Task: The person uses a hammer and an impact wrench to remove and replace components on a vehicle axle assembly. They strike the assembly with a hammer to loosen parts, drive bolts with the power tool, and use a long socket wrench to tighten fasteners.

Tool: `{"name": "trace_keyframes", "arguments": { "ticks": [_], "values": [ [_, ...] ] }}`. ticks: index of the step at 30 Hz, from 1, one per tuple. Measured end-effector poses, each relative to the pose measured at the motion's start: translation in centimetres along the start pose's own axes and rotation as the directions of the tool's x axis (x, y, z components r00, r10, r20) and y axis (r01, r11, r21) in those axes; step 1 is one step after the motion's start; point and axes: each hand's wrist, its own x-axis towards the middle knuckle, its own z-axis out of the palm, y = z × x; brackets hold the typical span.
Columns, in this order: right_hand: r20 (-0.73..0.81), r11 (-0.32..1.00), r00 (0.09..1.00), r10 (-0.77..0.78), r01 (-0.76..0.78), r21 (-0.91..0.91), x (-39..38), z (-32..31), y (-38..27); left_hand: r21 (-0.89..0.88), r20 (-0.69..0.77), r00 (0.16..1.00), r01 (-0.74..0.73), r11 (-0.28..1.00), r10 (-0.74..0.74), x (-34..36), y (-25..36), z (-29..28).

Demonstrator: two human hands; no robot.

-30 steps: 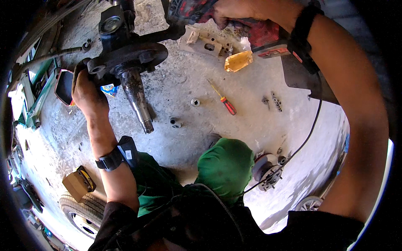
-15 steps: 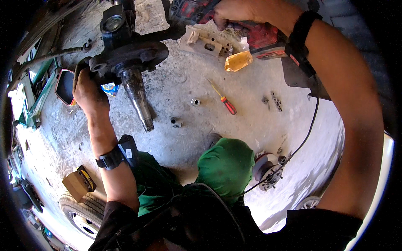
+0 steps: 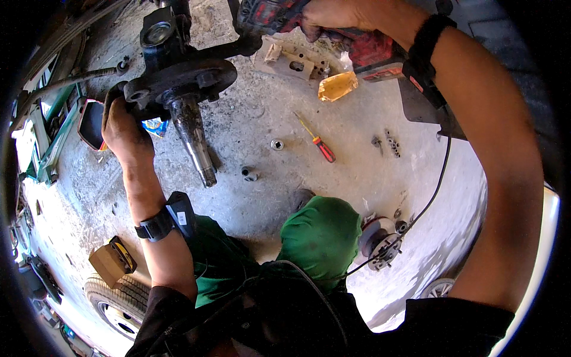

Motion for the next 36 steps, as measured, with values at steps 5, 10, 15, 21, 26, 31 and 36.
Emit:
{"name": "trace_keyframes", "arguments": {
  "ticks": [5, 10, 15, 21, 26, 31, 36],
  "values": [
    [0.020, 0.999, 0.999, -0.045, 0.046, -0.026, 0.5, 0.2, 1.0, -0.027, 0.010, 1.000, -0.002, 1.000, 0.002, 0.1, -0.2, -0.1],
    [-0.071, 0.981, 0.980, -0.187, 0.182, -0.069, 1.0, 1.0, 2.4, 0.022, -0.002, 0.999, -0.047, 0.999, 0.048, 0.2, -0.2, 0.3],
    [-0.262, 0.998, 0.964, -0.054, 0.056, 0.001, -0.3, -0.1, 1.3, -0.049, -0.033, 0.999, -0.033, 0.998, 0.031, 0.7, -0.5, 0.4],
    [-0.203, 0.987, 0.977, 0.060, -0.028, 0.158, -4.4, -1.8, -3.8, -0.038, -0.051, 0.997, -0.062, 0.997, 0.060, 1.3, -1.4, 0.0],
    [-0.612, 0.967, 0.781, 0.125, 0.040, 0.250, -5.2, 3.6, 1.1, -0.045, -0.052, 0.993, -0.104, 0.994, 0.102, 1.1, -1.4, 0.5],
    [-0.703, 0.942, 0.677, 0.216, 0.045, 0.333, -5.6, 17.3, 1.5, 0.001, -0.046, 0.994, -0.096, 0.995, 0.096, 0.8, -1.0, 0.5],
    [-0.516, 0.874, 0.709, 0.480, -0.334, 0.354, -3.8, 27.2, 6.8, -0.032, -0.109, 0.990, -0.088, 0.996, 0.084, 1.1, -1.8, 0.6]
  ]
}}
